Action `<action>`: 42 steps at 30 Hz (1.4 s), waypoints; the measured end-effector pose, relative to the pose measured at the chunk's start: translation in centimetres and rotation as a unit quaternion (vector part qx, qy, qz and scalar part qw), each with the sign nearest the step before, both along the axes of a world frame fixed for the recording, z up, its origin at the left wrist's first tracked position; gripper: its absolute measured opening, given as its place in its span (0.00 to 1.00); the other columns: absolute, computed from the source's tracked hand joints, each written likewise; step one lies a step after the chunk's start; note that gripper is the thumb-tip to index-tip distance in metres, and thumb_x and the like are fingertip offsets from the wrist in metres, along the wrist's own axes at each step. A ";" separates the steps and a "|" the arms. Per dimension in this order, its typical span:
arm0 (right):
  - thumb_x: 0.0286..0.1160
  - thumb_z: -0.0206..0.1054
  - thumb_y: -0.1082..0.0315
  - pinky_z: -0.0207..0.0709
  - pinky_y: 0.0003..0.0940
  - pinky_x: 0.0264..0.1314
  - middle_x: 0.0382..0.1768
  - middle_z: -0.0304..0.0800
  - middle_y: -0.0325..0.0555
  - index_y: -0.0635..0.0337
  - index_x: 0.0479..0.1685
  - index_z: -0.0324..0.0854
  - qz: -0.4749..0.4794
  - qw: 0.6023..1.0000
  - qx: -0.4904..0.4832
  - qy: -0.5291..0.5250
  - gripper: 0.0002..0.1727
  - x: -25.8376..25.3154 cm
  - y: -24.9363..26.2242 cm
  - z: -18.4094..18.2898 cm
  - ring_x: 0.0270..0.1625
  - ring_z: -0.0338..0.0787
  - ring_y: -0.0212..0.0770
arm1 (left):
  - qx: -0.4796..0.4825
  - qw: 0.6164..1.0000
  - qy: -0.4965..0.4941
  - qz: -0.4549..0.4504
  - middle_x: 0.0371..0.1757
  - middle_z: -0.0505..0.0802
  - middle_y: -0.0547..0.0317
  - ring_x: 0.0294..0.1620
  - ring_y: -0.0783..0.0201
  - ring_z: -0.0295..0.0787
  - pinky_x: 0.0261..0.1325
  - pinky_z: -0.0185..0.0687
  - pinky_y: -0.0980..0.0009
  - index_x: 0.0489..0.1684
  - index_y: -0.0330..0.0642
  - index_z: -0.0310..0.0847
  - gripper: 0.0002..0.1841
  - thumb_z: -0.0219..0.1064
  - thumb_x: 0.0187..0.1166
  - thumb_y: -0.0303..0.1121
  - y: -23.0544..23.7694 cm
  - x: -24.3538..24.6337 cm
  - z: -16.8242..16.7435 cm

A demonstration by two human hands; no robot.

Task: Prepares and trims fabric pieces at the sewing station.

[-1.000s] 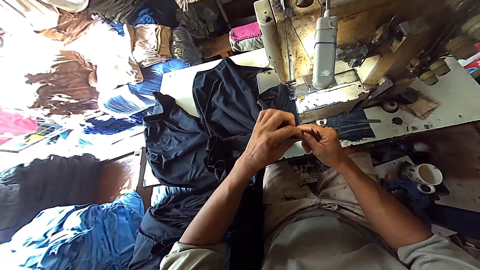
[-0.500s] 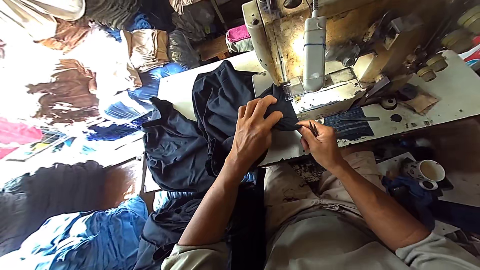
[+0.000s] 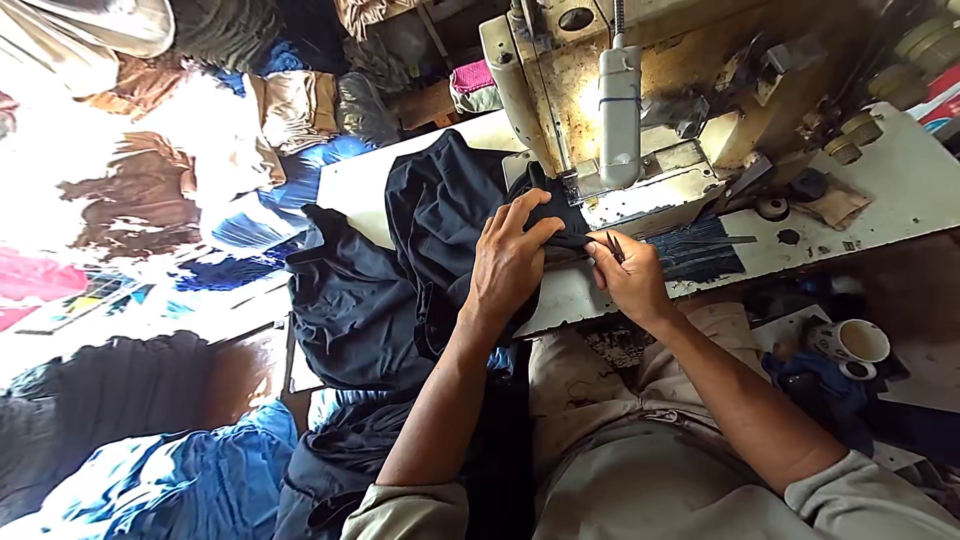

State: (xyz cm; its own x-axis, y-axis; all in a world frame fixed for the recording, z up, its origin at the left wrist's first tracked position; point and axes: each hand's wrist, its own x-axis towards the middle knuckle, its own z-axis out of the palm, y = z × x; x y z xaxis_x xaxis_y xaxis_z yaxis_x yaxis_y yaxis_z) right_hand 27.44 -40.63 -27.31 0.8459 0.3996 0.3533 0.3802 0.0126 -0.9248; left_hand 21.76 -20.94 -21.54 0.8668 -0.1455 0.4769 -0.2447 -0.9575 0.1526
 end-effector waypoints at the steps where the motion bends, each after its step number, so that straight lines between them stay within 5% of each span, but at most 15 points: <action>1: 0.89 0.62 0.65 0.75 0.28 0.15 0.18 0.83 0.39 0.60 0.54 0.89 0.002 1.000 0.001 -0.001 0.12 0.0 0.0 0.1 0.14 0.77 0.32 | -0.002 1.000 0.013 0.002 0.82 0.78 0.56 0.74 0.51 0.78 0.68 0.78 0.53 0.56 0.53 0.92 0.17 0.60 0.77 0.25 0.0 0.0 0.2; 7: 0.87 0.64 0.67 0.79 0.29 0.18 0.20 0.85 0.39 0.60 0.57 0.89 0.007 1.000 0.005 -0.002 0.12 -0.4 -0.4 -0.1 0.16 0.80 0.32 | -0.042 0.999 0.009 0.008 0.82 0.78 0.57 0.76 0.52 0.77 0.71 0.77 0.52 0.53 0.54 0.93 0.17 0.62 0.75 0.24 -0.2 0.1 0.1; 15: 0.87 0.64 0.67 0.75 0.27 0.14 0.18 0.83 0.41 0.62 0.56 0.88 0.018 0.999 0.027 0.019 0.11 -0.1 0.1 0.2 0.13 0.78 0.32 | 0.037 0.998 -0.026 0.051 0.79 0.81 0.57 0.69 0.50 0.80 0.61 0.78 0.52 0.50 0.60 0.93 0.20 0.58 0.77 0.23 -0.2 1.4 -0.2; 21: 0.86 0.64 0.69 0.75 0.27 0.14 0.18 0.83 0.42 0.63 0.57 0.88 0.033 0.998 0.042 0.026 0.11 -0.1 -0.2 0.3 0.13 0.77 0.33 | 0.003 1.000 -0.018 0.003 0.80 0.79 0.55 0.71 0.50 0.79 0.63 0.77 0.51 0.55 0.66 0.94 0.23 0.58 0.78 0.24 0.1 1.5 -0.4; 26: 0.86 0.65 0.69 0.74 0.27 0.13 0.17 0.83 0.42 0.63 0.56 0.89 0.022 0.999 0.038 0.023 0.11 0.0 0.0 0.2 0.13 0.77 0.32 | 0.019 0.998 -0.058 0.023 0.75 0.84 0.57 0.71 0.50 0.79 0.62 0.76 0.52 0.45 0.60 0.95 0.17 0.60 0.80 0.25 -0.1 1.9 -0.3; 42: 0.86 0.64 0.70 0.67 0.27 0.09 0.12 0.78 0.43 0.64 0.58 0.88 0.050 0.991 0.083 0.095 0.12 0.8 0.9 1.0 0.09 0.72 0.33 | 0.003 0.997 -0.067 0.033 0.75 0.84 0.55 0.68 0.50 0.81 0.62 0.78 0.53 0.44 0.57 0.95 0.20 0.58 0.76 0.21 0.8 3.3 -0.6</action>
State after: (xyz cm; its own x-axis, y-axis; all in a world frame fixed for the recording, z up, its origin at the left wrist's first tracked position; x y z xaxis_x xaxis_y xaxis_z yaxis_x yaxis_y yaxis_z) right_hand 28.29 -39.69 -26.29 0.8629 0.4338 0.2591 0.1883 0.1998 -0.9616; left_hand 25.02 -20.16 -22.15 0.8031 -0.0935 0.5885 -0.1988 -0.9731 0.1166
